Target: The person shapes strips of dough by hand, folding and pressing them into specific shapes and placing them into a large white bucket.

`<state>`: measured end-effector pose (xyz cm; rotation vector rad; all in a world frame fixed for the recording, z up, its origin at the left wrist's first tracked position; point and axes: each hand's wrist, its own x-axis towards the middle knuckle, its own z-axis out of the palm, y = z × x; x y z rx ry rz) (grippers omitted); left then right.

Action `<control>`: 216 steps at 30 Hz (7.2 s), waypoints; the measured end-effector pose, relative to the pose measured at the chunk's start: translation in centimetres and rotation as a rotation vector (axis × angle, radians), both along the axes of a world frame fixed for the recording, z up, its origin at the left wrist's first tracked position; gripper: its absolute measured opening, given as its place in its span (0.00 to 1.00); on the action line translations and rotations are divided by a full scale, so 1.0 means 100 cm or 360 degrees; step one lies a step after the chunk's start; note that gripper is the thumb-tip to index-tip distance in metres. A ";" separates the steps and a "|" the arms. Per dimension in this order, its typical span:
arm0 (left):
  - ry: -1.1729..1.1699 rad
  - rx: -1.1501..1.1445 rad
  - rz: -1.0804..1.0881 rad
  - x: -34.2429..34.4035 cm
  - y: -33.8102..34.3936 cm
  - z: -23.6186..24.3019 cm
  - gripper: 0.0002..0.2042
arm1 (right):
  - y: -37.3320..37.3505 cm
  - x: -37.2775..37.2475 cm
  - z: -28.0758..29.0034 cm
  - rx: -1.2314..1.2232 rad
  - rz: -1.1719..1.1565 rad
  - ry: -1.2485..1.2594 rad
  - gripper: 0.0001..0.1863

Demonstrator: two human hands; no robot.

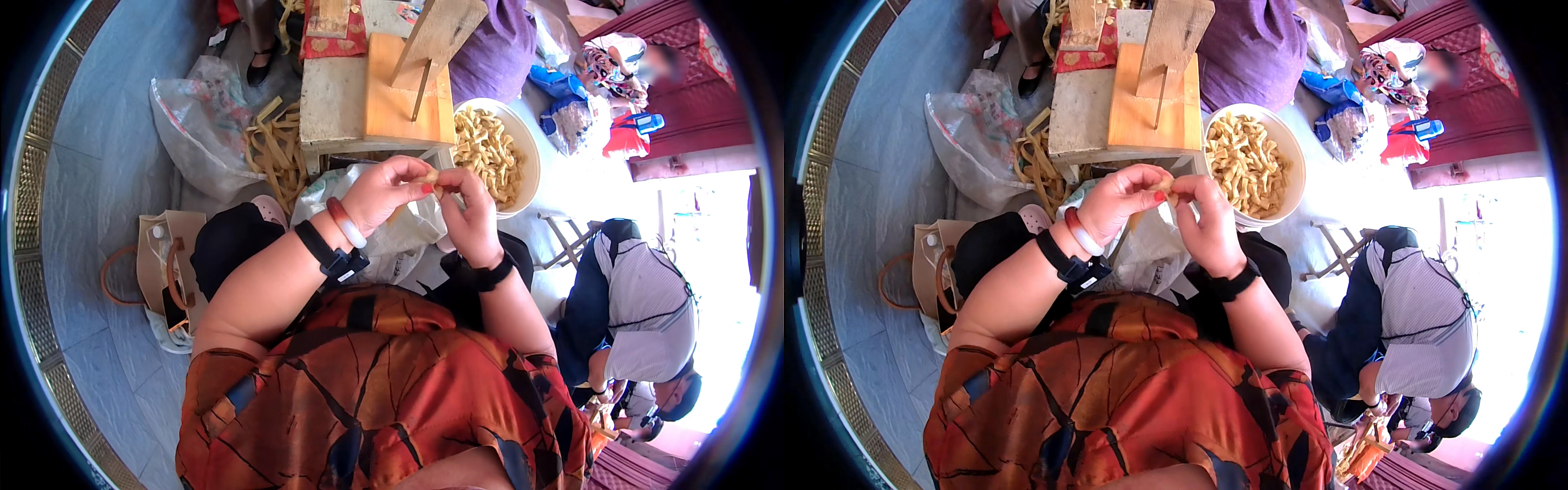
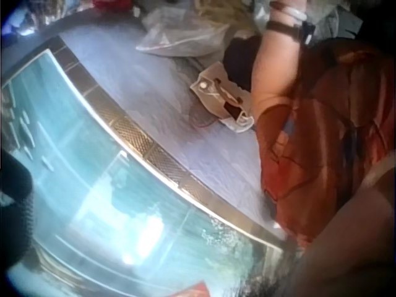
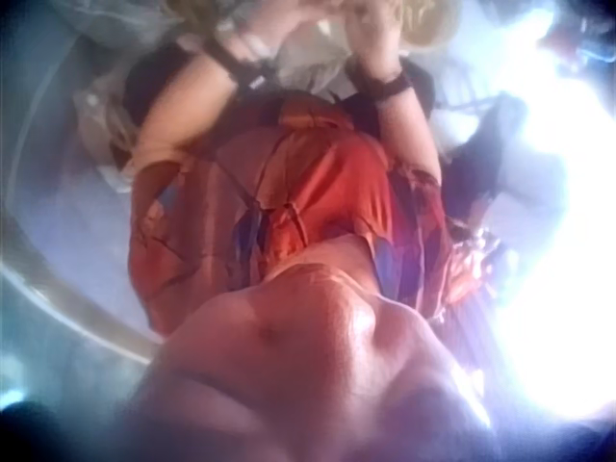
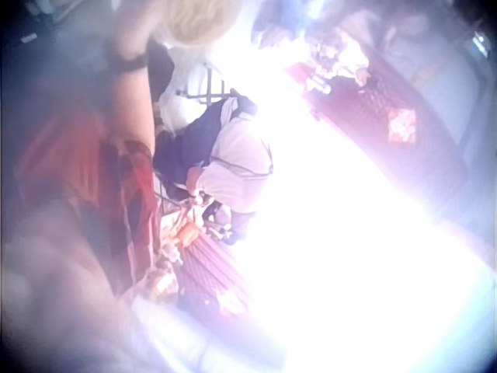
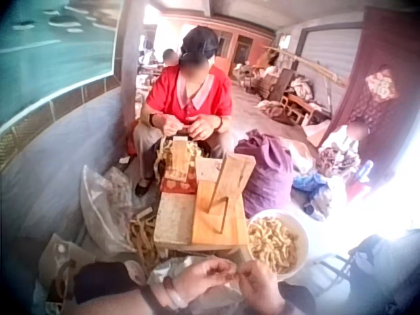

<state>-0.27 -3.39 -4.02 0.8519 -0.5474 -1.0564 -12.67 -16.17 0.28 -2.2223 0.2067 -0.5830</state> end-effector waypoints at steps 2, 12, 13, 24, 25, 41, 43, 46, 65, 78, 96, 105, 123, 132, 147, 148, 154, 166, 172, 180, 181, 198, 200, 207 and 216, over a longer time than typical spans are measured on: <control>-0.0376 0.0030 0.0247 -0.001 0.000 0.000 0.07 | 0.005 0.001 0.006 -0.0039 -0.0053 0.0071 0.12; -0.1130 0.0092 0.0512 0.007 0.006 0.022 0.09 | 0.008 -0.009 0.019 0.0399 0.0251 0.0333 0.10; -0.1157 0.0283 0.0624 0.015 0.008 0.026 0.09 | 0.011 -0.016 0.036 0.0647 0.0383 0.0484 0.11; -0.1448 0.0245 0.0767 0.005 0.008 0.036 0.06 | 0.006 0.004 0.047 0.0119 0.0289 0.0198 0.10; -0.1458 0.0215 0.0756 0.004 0.006 0.037 0.06 | 0.006 0.005 0.049 0.0098 0.0289 0.0272 0.10; -0.1134 0.0418 0.0611 0.058 -0.010 0.026 0.07 | -0.040 0.051 0.029 -0.0098 -0.0121 0.0093 0.07; -0.1171 0.0453 0.0746 0.063 -0.019 0.034 0.07 | -0.048 0.063 0.026 -0.0066 -0.0106 0.0063 0.07; -0.1213 0.0432 0.0997 0.078 -0.034 0.029 0.07 | -0.052 0.084 0.027 -0.0075 -0.0118 0.0047 0.05; -0.0611 0.0297 0.0317 0.004 -0.014 0.022 0.13 | -0.056 0.008 -0.009 0.1610 0.0351 0.0201 0.10; -0.0321 0.0688 -0.0300 -0.003 -0.013 -0.012 0.12 | -0.163 -0.047 -0.062 -0.0275 -0.0763 0.0605 0.13; -0.0148 0.0601 -0.0399 -0.008 -0.019 -0.022 0.13 | -0.188 0.006 -0.125 0.0410 -0.0792 0.0718 0.16; -0.0234 0.0312 0.0104 -0.029 -0.034 -0.011 0.10 | -0.093 -0.027 -0.020 0.1538 0.0212 0.0511 0.06; -0.0506 0.0149 -0.0809 -0.012 -0.003 0.002 0.05 | -0.035 -0.041 -0.039 0.2240 0.0997 0.0590 0.05; -0.0066 0.0711 -0.0382 -0.010 -0.006 -0.023 0.10 | -0.113 -0.042 -0.044 0.0054 -0.0796 -0.0022 0.10; -0.1972 0.0853 0.0485 0.009 0.023 -0.039 0.16 | -0.016 0.001 -0.089 0.1748 0.0082 0.1080 0.05; -0.2106 0.0884 0.0515 0.012 0.026 -0.028 0.12 | -0.016 0.008 -0.095 0.1874 0.0043 0.1052 0.08; -0.1969 0.0745 0.0460 0.013 0.037 -0.007 0.04 | -0.021 0.061 -0.122 0.2308 -0.0222 0.0374 0.21; -0.2219 0.0864 -0.0915 -0.017 0.045 -0.029 0.15 | 0.004 0.026 -0.129 0.0131 0.0154 0.0640 0.07; -0.2206 0.1047 -0.0936 -0.015 0.047 -0.044 0.16 | -0.006 0.002 -0.124 -0.0342 -0.0047 0.0456 0.13; -0.2097 0.0972 -0.0815 0.007 0.056 -0.035 0.14 | 0.018 -0.039 -0.143 -0.0562 0.0673 0.1164 0.24; -0.2127 0.0966 -0.0748 0.012 0.056 -0.029 0.14 | 0.021 -0.040 -0.147 -0.0614 0.0663 0.1144 0.24; -0.2791 0.1008 0.0426 0.098 0.180 0.057 0.06 | 0.028 -0.035 -0.159 -0.0814 0.0591 0.1085 0.20; -0.2615 0.1082 0.0482 0.111 0.194 0.001 0.07 | 0.028 -0.034 -0.161 -0.0795 0.0582 0.1134 0.20; -0.1993 0.1512 0.0271 0.126 0.196 -0.170 0.12 | 0.033 -0.030 -0.159 -0.0579 0.0442 0.1146 0.20; -0.1284 0.1577 -0.0009 0.151 0.156 -0.278 0.16 | 0.028 0.001 -0.179 -0.0387 0.0449 0.1389 0.17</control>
